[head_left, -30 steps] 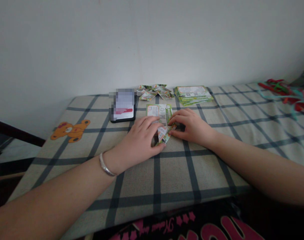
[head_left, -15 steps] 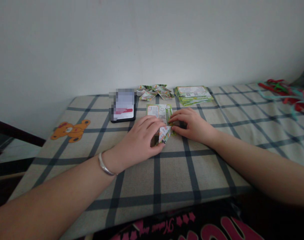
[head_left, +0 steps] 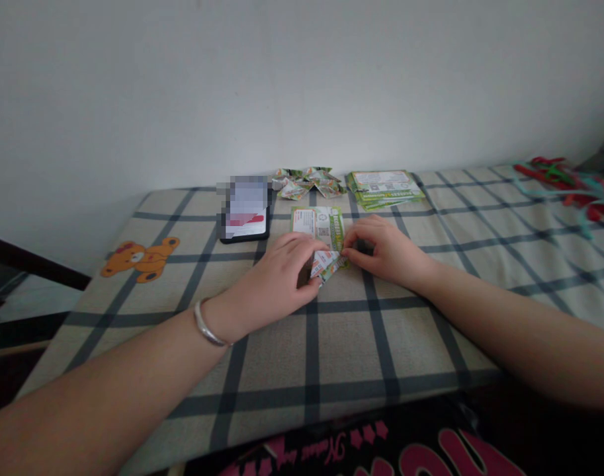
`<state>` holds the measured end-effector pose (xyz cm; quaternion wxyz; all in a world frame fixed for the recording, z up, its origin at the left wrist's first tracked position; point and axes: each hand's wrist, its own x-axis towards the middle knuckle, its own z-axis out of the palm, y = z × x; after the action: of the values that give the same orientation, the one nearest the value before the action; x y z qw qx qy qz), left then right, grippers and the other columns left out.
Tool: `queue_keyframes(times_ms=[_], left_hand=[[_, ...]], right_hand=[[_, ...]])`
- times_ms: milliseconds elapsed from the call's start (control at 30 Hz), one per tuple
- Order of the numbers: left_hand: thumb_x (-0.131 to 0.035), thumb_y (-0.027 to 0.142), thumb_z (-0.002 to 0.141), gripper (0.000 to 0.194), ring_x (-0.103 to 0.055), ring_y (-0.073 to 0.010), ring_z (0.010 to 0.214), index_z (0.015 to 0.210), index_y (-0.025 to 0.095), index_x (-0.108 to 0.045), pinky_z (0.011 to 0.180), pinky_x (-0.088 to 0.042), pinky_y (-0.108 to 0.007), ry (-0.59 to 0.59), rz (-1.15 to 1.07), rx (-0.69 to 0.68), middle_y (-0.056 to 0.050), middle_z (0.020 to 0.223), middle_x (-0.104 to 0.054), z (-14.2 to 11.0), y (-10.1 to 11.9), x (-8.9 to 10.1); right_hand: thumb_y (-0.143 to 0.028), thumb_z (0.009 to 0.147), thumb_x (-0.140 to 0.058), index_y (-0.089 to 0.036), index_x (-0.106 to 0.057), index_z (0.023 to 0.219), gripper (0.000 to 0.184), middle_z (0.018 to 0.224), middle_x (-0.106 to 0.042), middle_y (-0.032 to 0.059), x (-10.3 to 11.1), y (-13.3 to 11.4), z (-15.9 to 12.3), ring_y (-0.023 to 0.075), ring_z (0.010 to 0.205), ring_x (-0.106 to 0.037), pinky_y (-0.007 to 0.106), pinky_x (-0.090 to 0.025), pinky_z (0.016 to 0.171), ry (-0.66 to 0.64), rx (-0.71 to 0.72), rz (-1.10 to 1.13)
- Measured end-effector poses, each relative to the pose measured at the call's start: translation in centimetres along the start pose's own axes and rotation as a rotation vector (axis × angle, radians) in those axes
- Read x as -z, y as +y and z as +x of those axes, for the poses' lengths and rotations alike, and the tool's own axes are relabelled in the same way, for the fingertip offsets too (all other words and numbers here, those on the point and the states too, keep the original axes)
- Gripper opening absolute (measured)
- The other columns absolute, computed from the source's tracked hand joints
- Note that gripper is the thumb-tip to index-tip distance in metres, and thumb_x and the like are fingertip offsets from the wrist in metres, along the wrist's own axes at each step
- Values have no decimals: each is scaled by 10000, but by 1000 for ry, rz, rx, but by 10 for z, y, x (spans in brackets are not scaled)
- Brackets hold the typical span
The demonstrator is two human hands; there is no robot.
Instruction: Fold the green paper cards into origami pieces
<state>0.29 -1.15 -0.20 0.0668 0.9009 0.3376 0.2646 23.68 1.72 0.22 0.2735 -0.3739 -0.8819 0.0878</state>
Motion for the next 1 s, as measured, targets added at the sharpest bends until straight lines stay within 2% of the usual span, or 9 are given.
queue_keyframes(times_ms=[167,367,567,667,867,1000], left_hand=[[-595,134,813,381,-526,-222,1158,1180,186,-507,1020,-452,-422,29,20,23,-69,1165,-618,0,0,1],[-599,120,822,392,-565,-205,1121,1193,203,-503,979,-482,-383,85,12,81,-55,1147,-616,0,1,2],[-652,176,831,410,-638,-185,995,1209,207,-496,921,-509,-347,125,-25,137,-38,1074,-656,0,2,2],[-651,193,843,345,-641,-185,997,1165,216,-529,899,-508,-331,127,-10,111,-31,1068,-666,1,3,4],[-638,215,869,200,-656,-177,816,1060,220,-577,748,-502,-311,110,57,23,-7,920,-694,0,4,6],[-626,229,885,174,-657,-183,822,1050,211,-574,745,-494,-310,111,71,-13,-18,925,-697,0,5,7]], right_hand=[[-228,825,-622,-194,-605,778,61,753,-641,17,2,-6,-2,170,758,-556,303,-410,722,41,-46,31],[-239,837,-615,-194,-603,771,82,739,-631,16,0,-12,-4,161,728,-548,291,-413,696,87,-67,87],[-214,830,-626,-200,-602,762,73,735,-627,10,-1,-16,-4,151,709,-549,276,-414,667,130,-29,118],[-206,834,-628,-202,-604,773,66,737,-628,8,0,-18,-4,150,714,-551,277,-416,667,140,-7,123],[-233,848,-649,-206,-611,784,79,752,-644,9,1,-23,-5,152,736,-562,287,-429,681,129,23,161],[-244,835,-678,-207,-605,808,86,765,-639,2,-1,-23,-7,145,745,-575,288,-450,694,163,29,191]])
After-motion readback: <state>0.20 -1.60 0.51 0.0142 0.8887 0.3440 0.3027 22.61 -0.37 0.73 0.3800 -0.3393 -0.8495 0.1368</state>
